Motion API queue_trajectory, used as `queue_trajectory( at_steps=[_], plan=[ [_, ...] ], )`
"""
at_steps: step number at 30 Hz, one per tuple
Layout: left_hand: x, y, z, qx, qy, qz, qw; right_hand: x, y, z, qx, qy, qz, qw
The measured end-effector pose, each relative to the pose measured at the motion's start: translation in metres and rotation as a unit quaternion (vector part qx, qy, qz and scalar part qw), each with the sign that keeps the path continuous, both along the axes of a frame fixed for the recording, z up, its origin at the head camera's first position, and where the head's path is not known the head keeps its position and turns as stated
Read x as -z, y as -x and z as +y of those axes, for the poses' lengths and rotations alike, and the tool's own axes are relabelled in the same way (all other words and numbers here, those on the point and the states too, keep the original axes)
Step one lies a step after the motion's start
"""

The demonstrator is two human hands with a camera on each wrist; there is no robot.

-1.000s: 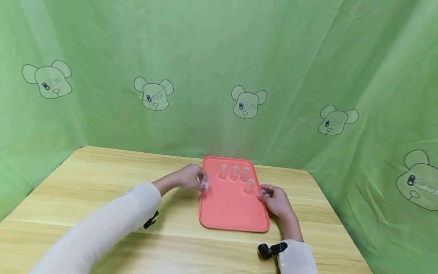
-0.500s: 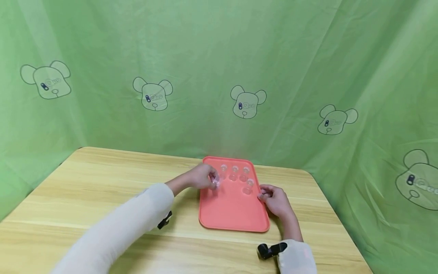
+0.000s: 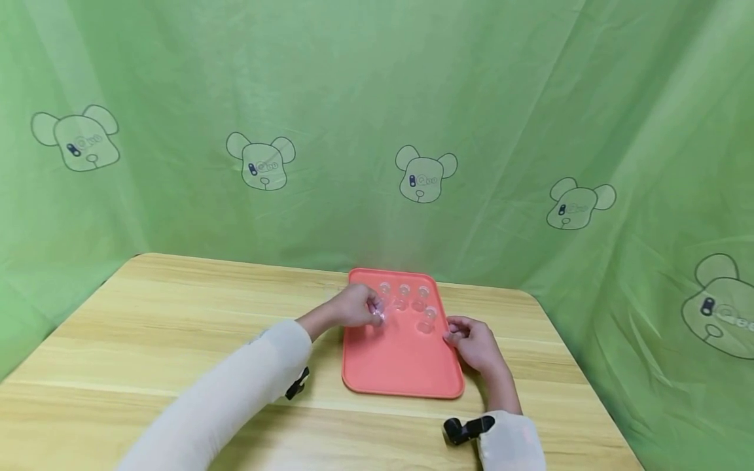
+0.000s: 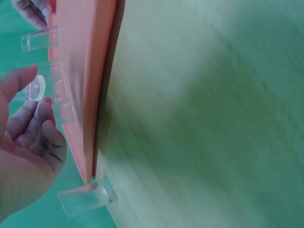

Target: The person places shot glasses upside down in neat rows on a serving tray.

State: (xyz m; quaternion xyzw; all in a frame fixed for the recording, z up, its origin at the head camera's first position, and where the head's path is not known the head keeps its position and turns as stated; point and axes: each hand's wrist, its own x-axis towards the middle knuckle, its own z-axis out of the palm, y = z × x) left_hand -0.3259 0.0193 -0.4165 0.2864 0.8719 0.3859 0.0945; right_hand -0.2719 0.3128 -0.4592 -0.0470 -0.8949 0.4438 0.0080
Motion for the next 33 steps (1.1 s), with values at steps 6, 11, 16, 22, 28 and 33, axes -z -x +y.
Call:
queue_trajectory(
  at_steps=[6, 11, 16, 22, 28, 33],
  plan=[
    [-0.003, -0.001, 0.004, -0.017, 0.012, -0.002, 0.9998, 0.0, 0.0, 0.0, -0.002, -0.009, 0.008, 0.9999],
    [-0.005, -0.001, 0.004, -0.022, 0.001, -0.005, 0.9997, 0.0, 0.001, 0.0, -0.004, -0.009, 0.012, 0.9999],
    [-0.006, -0.002, 0.004, -0.025, -0.028, -0.011, 0.9992, 0.0, 0.0, 0.0, -0.002, -0.009, 0.008, 0.9999],
    [-0.008, -0.003, 0.006, -0.025, -0.064, -0.004, 0.9976, 0.0, -0.001, 0.0, -0.001, -0.007, 0.007, 0.9999],
    [-0.005, 0.0, 0.014, -0.037, -0.084, 0.018, 0.9956, 0.001, 0.0, 0.0, -0.002, -0.011, 0.012, 0.9999],
    [-0.003, 0.0, 0.019, -0.059, -0.095, 0.023, 0.9935, 0.002, 0.001, 0.0, -0.001, -0.009, 0.015, 0.9998]
  ],
)
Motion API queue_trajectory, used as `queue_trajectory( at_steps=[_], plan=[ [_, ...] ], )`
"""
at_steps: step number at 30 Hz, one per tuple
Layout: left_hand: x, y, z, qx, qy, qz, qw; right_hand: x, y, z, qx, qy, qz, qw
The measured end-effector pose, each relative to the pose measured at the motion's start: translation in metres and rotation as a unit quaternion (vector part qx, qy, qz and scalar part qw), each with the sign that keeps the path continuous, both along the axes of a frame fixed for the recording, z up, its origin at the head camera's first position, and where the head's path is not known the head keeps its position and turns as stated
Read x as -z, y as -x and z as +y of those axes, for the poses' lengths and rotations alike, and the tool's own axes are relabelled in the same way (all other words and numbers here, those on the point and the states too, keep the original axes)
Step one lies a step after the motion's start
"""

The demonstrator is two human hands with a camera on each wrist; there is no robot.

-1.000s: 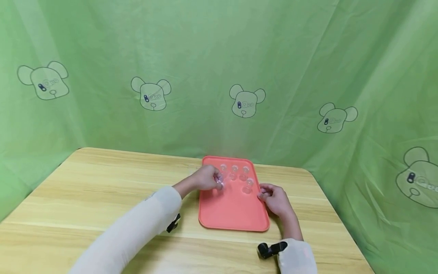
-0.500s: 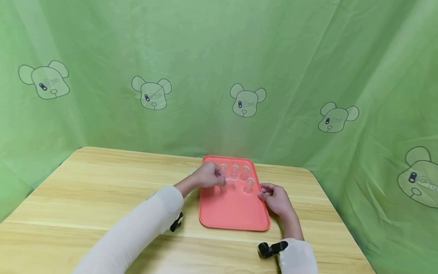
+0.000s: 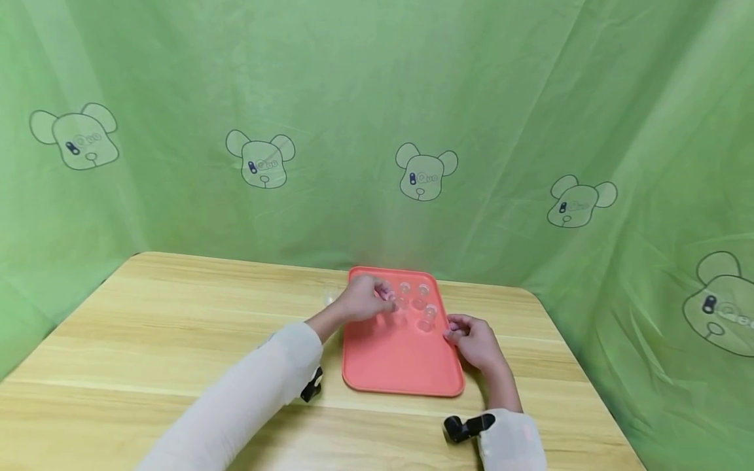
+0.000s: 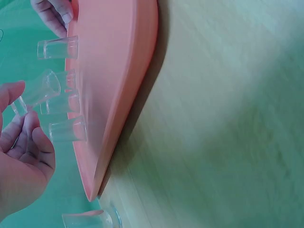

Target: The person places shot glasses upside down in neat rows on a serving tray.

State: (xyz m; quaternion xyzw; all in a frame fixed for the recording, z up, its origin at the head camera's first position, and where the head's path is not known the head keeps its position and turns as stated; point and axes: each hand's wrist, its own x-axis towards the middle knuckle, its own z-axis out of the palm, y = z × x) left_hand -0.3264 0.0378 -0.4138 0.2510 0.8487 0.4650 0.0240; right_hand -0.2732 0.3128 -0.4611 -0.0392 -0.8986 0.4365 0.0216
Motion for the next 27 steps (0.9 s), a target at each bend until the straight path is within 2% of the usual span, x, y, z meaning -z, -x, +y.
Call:
queue_trajectory(
  at_steps=[13, 18, 27],
  plan=[
    [0.005, -0.001, 0.014, -0.034, -0.041, -0.016, 0.9984, 0.0, 0.001, 0.0, 0.001, 0.004, -0.003, 1.0],
    [0.007, -0.002, 0.02, -0.032, -0.052, -0.021, 0.9979, -0.001, 0.0, -0.001, 0.002, 0.013, -0.009, 0.9999],
    [0.01, -0.004, 0.028, -0.022, -0.048, -0.01, 0.9986, -0.001, -0.001, 0.0, 0.003, 0.013, -0.009, 0.9999]
  ],
)
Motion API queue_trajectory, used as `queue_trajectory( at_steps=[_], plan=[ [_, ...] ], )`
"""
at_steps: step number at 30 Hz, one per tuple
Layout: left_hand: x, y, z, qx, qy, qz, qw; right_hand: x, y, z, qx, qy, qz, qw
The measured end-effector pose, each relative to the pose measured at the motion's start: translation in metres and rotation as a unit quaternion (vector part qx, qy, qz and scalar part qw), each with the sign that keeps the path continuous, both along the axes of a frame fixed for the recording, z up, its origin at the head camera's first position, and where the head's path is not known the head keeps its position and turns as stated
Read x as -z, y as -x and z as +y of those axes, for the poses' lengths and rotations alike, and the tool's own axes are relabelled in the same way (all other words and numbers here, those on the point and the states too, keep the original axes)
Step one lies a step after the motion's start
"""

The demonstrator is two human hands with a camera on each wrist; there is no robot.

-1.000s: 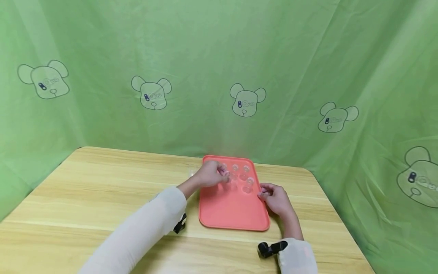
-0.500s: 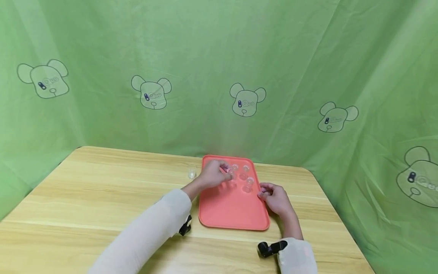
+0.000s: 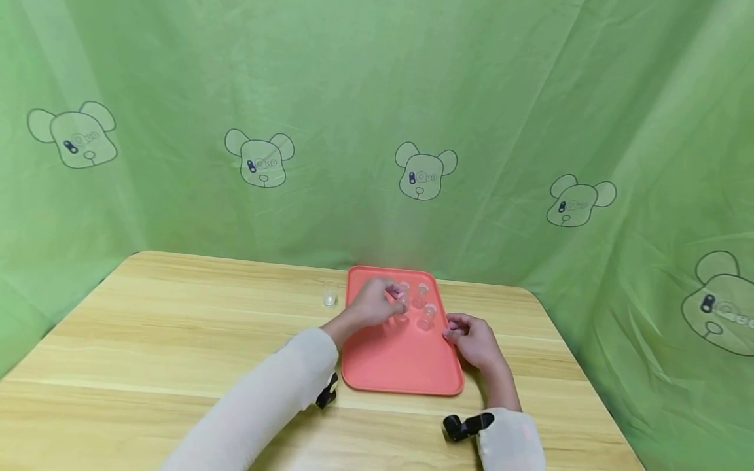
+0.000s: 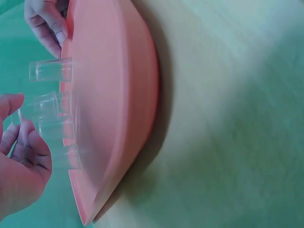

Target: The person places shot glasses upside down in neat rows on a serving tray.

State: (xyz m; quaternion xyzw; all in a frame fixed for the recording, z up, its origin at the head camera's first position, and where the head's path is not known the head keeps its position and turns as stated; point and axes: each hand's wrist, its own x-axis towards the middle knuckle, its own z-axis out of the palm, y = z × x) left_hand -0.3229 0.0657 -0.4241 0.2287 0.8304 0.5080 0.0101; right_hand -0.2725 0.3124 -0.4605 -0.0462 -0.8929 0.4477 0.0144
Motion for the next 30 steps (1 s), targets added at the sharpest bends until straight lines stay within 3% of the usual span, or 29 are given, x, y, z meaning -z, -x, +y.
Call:
queue_trajectory(
  at_steps=[24, 30],
  plan=[
    [0.0047, -0.0038, 0.0073, 0.004, 0.051, 0.022, 0.9985, -0.0031, -0.0011, -0.0018, 0.002, 0.005, -0.004, 1.0],
    [0.004, -0.0053, 0.0088, -0.001, 0.051, 0.007, 0.9987, -0.0036, -0.0022, -0.002, 0.002, 0.006, -0.003, 1.0]
  ],
)
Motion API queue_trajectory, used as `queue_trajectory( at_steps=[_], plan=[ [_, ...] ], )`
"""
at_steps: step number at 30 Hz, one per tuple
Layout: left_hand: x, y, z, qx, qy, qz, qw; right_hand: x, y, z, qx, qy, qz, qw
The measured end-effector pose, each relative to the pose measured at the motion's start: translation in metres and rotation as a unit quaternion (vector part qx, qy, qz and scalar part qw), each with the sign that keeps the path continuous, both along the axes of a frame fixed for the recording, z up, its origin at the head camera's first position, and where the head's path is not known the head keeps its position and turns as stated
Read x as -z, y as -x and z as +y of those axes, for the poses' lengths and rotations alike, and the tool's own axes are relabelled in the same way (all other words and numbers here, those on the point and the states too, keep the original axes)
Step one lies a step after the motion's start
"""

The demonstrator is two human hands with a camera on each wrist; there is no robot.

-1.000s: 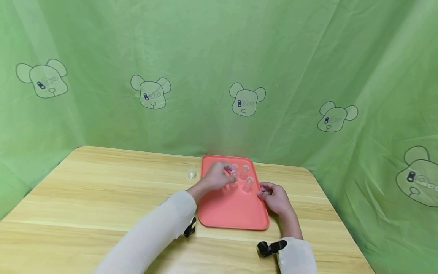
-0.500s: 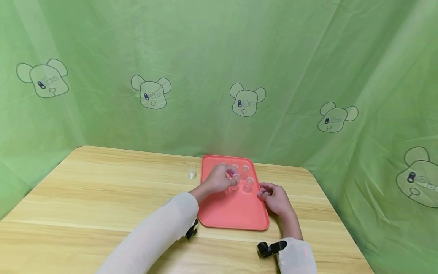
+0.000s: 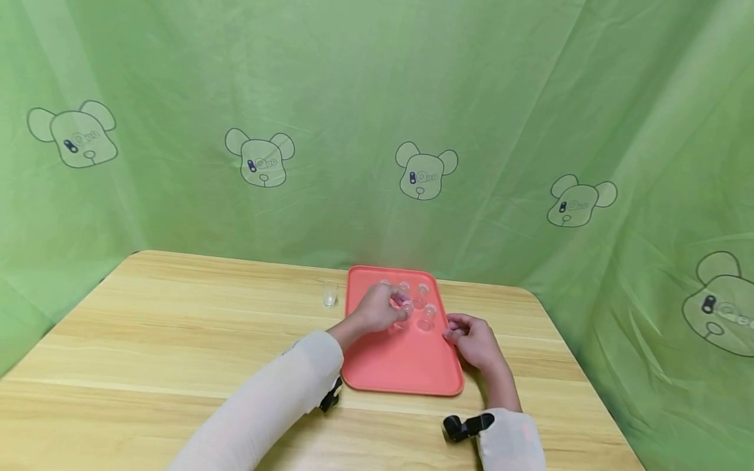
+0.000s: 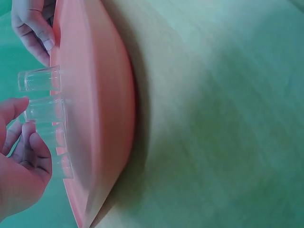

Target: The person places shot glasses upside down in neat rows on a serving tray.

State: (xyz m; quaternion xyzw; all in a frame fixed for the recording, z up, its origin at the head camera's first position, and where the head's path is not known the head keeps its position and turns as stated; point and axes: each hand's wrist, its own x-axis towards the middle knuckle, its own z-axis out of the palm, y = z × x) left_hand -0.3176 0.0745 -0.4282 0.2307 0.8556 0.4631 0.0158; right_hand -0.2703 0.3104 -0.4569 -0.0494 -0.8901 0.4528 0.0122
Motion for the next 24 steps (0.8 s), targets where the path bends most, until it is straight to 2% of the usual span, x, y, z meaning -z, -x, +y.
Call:
queue_trajectory(
  at_steps=[6, 13, 24],
  plan=[
    [-0.0004, -0.0004, 0.0003, 0.002, 0.001, -0.006, 1.0, -0.0002, 0.0, -0.0007, -0.003, -0.001, 0.001, 1.0],
    [0.0014, 0.0003, 0.004, 0.0, 0.018, 0.018, 0.9997, 0.0008, 0.0011, 0.0006, -0.004, -0.004, 0.005, 1.0],
    [-0.0002, -0.0011, 0.0028, -0.005, 0.027, 0.023, 0.9994, 0.0002, 0.0003, 0.0003, -0.004, 0.0, 0.001, 1.0]
  ],
)
